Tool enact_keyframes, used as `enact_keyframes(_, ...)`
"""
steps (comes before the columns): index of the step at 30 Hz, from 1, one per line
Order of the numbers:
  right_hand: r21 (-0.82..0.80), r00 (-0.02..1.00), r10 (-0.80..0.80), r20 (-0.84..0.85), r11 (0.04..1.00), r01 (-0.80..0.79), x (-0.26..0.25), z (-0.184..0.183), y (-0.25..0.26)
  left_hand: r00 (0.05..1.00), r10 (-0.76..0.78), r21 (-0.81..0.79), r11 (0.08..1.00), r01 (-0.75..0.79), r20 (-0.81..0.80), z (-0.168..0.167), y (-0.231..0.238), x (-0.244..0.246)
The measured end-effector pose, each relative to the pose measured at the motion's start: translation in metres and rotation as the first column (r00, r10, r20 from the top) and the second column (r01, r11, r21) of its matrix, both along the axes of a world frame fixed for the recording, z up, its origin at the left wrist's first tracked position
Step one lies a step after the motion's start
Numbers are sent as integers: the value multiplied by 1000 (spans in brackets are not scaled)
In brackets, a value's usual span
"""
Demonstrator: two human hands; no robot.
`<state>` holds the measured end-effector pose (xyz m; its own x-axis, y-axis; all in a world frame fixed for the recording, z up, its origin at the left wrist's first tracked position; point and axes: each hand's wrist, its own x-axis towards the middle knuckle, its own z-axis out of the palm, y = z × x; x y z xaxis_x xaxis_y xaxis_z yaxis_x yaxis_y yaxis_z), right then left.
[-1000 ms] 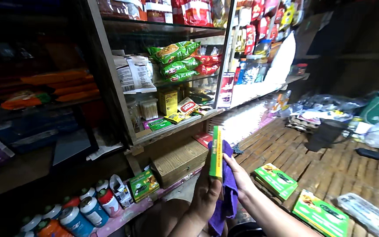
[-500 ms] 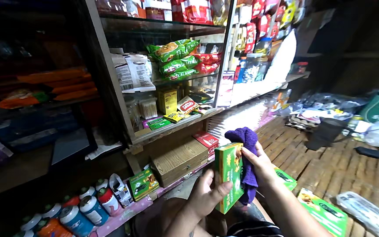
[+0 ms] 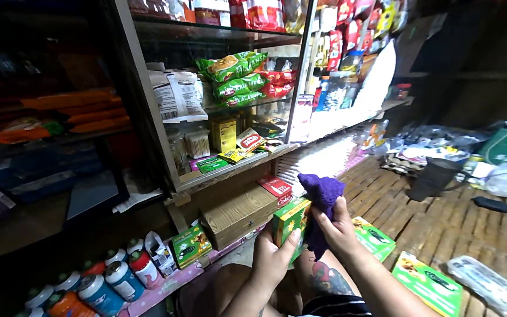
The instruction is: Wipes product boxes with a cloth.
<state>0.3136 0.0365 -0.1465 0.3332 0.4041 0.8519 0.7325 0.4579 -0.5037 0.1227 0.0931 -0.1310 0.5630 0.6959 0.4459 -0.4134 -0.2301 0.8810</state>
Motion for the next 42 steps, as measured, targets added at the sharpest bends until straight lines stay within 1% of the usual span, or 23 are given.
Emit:
enact_keyframes(2,9,992,-67,104,998,67,-2,-3,2,999,28,48,998,-27,-17,-1,1,0)
enact_keyframes(3,12,986,-76,149,997,75,-4,-4,3,998,53,82,995,-49,-40,-1,2,0)
enact_keyframes(7,15,963,-40,268,999,37,-18,-7,4,972,149,191,975,-114,-179,-5,5,0)
enact_keyframes(9,2,952,-29,306,1000,30,-27,-9,3,945,175,216,970,-116,-278,-4,6,0)
enact_keyframes(11,-11,944,4,330,1000,-1,-34,-11,1,919,198,237,964,-120,-340,-3,6,0)
enact_keyframes(15,3,933,55,356,998,-60,-36,-13,2,919,206,271,956,-116,-335,-5,8,0)
enact_keyframes(17,14,928,59,367,998,-69,-33,-15,3,913,195,269,958,-99,-359,-6,9,0)
enact_keyframes(22,65,921,-21,388,998,-4,-28,-13,4,928,191,266,958,-106,-320,-8,7,2)
enact_keyframes(27,91,926,-66,371,995,35,-21,-16,9,923,206,249,960,-126,-326,-4,3,-1)
enact_keyframes(33,107,942,-122,312,990,93,-6,-28,16,925,241,275,948,-159,-295,-2,0,-4)
enact_keyframes(37,123,962,-130,240,987,103,-2,-34,21,931,249,289,942,-169,-267,-2,-1,-5)
enact_keyframes(42,190,965,-156,209,975,116,-4,-38,26,952,226,287,944,-162,-209,-2,-3,-5)
